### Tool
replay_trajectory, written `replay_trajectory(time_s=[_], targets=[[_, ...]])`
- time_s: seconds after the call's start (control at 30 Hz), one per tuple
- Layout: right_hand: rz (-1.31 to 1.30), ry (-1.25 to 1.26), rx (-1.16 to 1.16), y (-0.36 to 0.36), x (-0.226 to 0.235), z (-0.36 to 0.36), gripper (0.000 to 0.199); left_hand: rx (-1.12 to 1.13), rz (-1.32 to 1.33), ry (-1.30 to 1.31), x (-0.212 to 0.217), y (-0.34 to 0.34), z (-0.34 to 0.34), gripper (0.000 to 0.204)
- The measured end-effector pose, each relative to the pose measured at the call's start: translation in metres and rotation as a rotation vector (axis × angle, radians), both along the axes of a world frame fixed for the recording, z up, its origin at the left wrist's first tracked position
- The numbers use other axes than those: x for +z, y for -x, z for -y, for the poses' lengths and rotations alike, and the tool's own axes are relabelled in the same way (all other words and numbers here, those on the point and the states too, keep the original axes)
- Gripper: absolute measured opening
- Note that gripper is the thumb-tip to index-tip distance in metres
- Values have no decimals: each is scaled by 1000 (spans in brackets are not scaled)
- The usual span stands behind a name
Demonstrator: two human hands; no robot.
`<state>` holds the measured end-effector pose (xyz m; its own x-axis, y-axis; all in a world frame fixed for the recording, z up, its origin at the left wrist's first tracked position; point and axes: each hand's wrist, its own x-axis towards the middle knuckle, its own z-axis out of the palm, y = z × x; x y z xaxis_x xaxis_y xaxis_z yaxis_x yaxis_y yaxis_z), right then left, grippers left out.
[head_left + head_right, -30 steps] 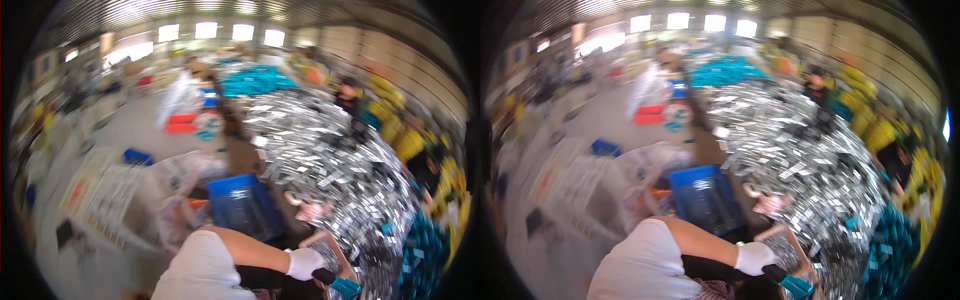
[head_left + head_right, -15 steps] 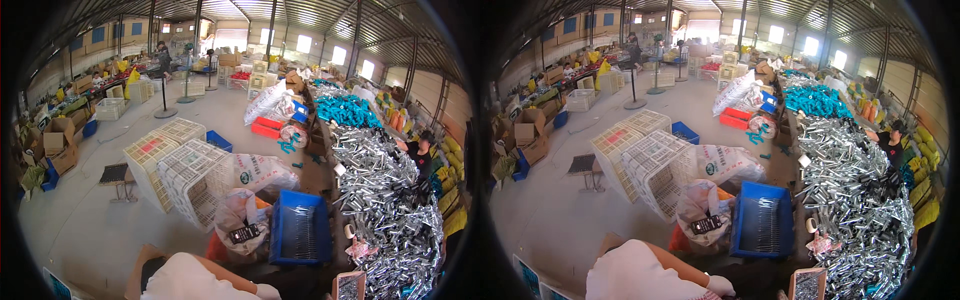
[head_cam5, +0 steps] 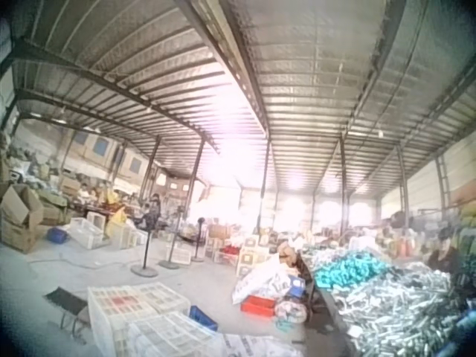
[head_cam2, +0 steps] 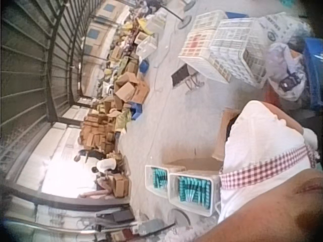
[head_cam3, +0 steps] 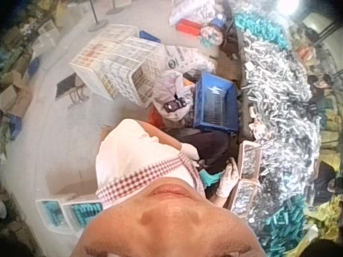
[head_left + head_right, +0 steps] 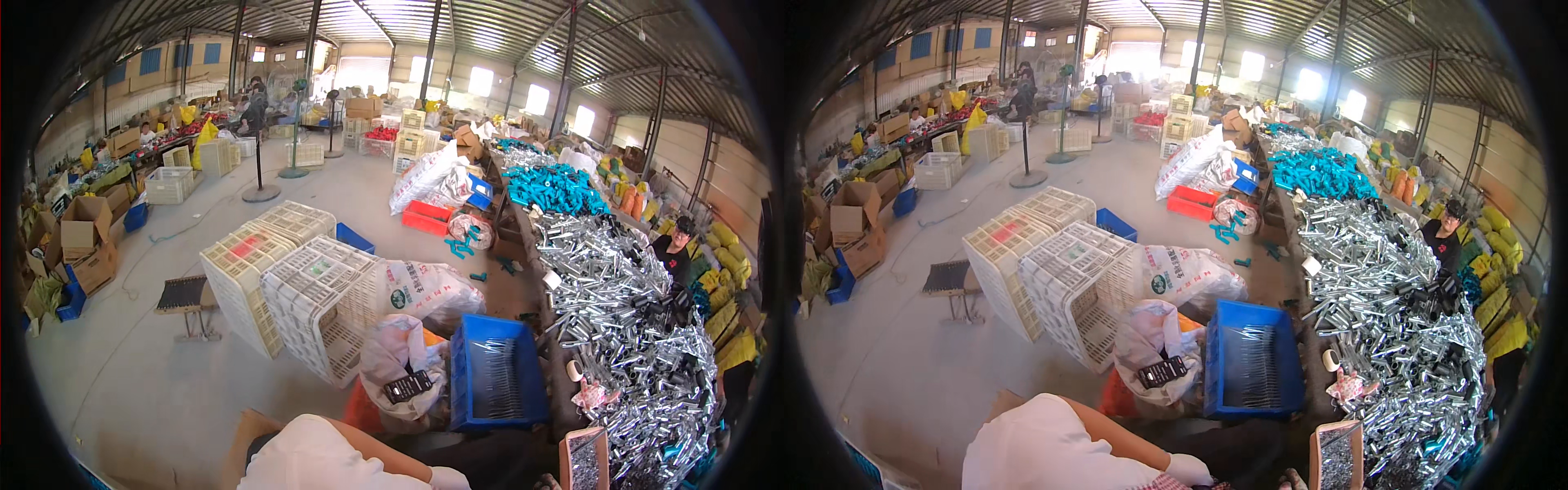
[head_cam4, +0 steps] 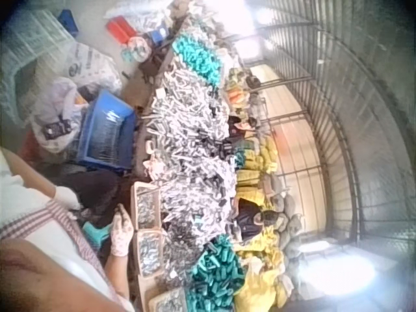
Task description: The person assembles tools by inserting metal pins and springs into metal tubes, fitting the tubes into plastic handles, and placing the completed handles into a crate.
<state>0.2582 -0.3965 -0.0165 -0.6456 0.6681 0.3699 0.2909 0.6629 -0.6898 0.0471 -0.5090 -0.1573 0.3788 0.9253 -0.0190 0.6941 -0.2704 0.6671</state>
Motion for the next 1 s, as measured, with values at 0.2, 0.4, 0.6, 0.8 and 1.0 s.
replay_trajectory(time_s=[0.2, 0.4, 0.6, 0.8, 1.0], targets=[[-139, 426, -49, 16, 22, 44, 35, 9, 17, -13, -21, 4, 24, 29], [-163, 342, -26, 15, 30, 72, 35, 27, 84, -85, -10, -2, 51, 20], [-190, 272, -32, 11, 38, 99, 34, -8, 42, -12, 4, -6, 62, 19], [-193, 215, -35, -4, 37, 113, 34, -67, 48, -34, 19, -13, 72, 21], [-176, 29, -6, -15, 38, 122, 33, -40, 67, -1, -2, -17, 65, 23]])
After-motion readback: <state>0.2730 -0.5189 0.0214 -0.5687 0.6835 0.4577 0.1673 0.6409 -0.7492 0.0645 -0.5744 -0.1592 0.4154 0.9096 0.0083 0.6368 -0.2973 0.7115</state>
